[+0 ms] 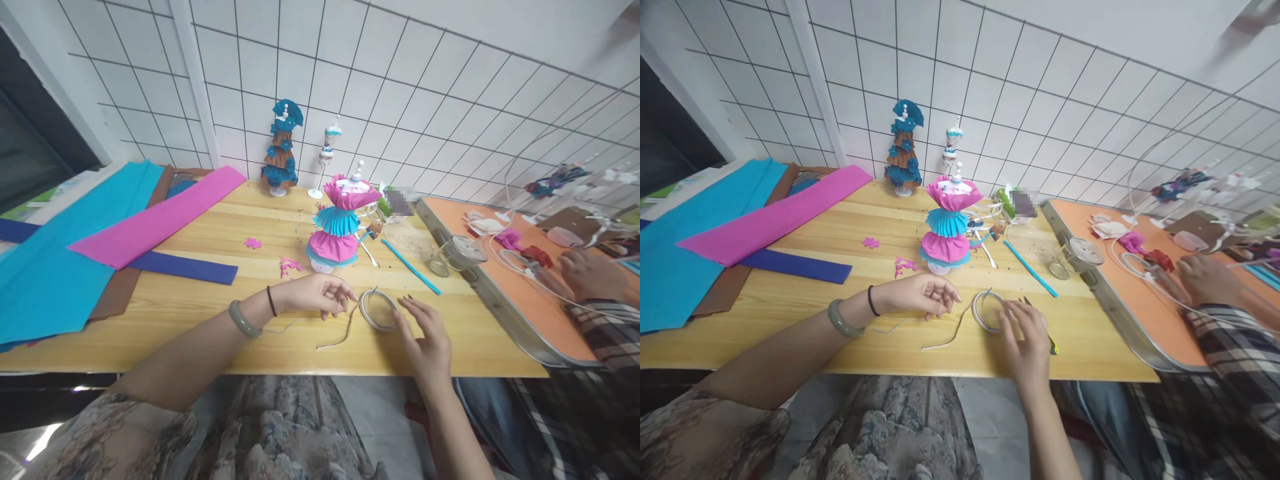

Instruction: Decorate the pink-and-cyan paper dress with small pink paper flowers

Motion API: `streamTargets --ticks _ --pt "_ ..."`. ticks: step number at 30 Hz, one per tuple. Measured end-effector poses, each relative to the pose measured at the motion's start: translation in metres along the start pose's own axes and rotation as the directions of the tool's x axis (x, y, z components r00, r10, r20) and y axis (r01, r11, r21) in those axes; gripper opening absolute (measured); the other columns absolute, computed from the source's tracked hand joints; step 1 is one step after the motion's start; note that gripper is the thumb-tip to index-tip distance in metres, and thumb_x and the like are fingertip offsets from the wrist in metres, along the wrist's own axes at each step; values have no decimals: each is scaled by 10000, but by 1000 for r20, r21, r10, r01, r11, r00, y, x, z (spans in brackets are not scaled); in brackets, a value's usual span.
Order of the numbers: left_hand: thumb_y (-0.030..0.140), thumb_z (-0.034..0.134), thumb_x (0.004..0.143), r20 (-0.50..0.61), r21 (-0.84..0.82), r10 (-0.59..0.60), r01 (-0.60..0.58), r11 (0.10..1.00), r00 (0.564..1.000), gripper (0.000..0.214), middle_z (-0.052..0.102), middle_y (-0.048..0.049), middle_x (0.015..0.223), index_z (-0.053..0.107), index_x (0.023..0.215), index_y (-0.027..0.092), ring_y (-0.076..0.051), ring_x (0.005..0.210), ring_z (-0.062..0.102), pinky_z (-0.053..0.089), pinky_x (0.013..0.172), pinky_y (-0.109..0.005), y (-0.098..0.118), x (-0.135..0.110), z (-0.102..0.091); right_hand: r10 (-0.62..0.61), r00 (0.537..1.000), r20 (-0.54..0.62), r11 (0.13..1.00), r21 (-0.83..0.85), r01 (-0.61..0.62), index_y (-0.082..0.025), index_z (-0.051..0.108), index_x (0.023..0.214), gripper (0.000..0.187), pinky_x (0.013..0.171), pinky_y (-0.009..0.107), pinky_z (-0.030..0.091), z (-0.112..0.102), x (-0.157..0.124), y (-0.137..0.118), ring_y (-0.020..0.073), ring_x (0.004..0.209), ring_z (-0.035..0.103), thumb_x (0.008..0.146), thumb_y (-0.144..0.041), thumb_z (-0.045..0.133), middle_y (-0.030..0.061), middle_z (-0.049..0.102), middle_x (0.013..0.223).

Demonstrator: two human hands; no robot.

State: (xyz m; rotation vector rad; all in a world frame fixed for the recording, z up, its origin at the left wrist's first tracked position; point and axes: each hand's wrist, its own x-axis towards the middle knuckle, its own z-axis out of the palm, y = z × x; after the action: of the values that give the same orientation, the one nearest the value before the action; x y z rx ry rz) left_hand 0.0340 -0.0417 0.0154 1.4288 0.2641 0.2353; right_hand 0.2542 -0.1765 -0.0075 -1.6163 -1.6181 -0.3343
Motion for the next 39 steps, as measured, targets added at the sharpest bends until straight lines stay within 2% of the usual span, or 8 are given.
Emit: streamTargets --ticks 3,7,12,16,30,35,37,39 --pt "139 610 689 29 -49 -1 2 999 1000 308 575 -33 823 589 997 132 -80 682 525 439 530 -183 0 0 1 -126 992 26 980 156 120 -219 597 1019 242 816 404 445 7 7 -34 216 903 573 778 -197 586 80 633 947" --pt "124 606 673 52 -68 -11 14 998 999 314 578 -22 804 596 987 130 -71 647 514 435 535 -192 0 0 1 -199 978 61 974 121 191 -229 577 1051 288 798 401 432 15 12 -54 217 902 569 767 -187 605 73 641 941" --pt "97 574 667 48 -55 3 -1 999 999 328 565 0 745 607 991 135 -47 572 485 403 519 -181 0 -1 -1 -195 976 99 981 32 193 -213 587 1030 260 778 395 421 23 13 -52 215 867 561 772 -238 611 76 643 916" --pt "89 556 656 55 -45 -4 6 999 998 349 551 12 716 611 997 141 -38 540 459 371 495 -170 0 -2 -2 -170 977 131 985 49 165 -215 611 997 210 767 387 426 27 13 -51 214 862 570 794 -256 576 80 648 916" --pt "119 602 649 51 -131 -47 54 990 998 292 516 19 684 631 940 129 -47 572 447 382 503 -170 -1 -1 0 -175 983 61 978 126 167 -220 633 964 188 762 370 443 23 11 -57 192 828 598 790 -194 568 65 657 869" --pt "142 595 680 77 -94 -41 49 994 996 344 507 19 704 624 1023 154 -44 582 451 383 508 -166 -1 -2 0 -51 996 77 970 242 31 -218 658 882 130 758 379 460 23 13 -62 199 812 605 795 -221 562 69 669 840" --pt "157 600 695 70 -43 -35 38 998 997 338 503 19 717 619 1033 160 -44 589 457 387 516 -167 -1 -2 1 95 987 130 933 334 -134 -207 660 827 107 761 378 468 24 14 -63 203 814 608 789 -258 574 74 670 830" --pt "169 610 703 51 21 -34 33 999 998 337 501 19 738 612 1040 164 -43 596 462 392 518 -168 -1 -1 2 270 936 226 845 410 -343 -196 659 783 127 747 368 478 25 13 -61 204 804 612 762 -311 608 75 670 824"
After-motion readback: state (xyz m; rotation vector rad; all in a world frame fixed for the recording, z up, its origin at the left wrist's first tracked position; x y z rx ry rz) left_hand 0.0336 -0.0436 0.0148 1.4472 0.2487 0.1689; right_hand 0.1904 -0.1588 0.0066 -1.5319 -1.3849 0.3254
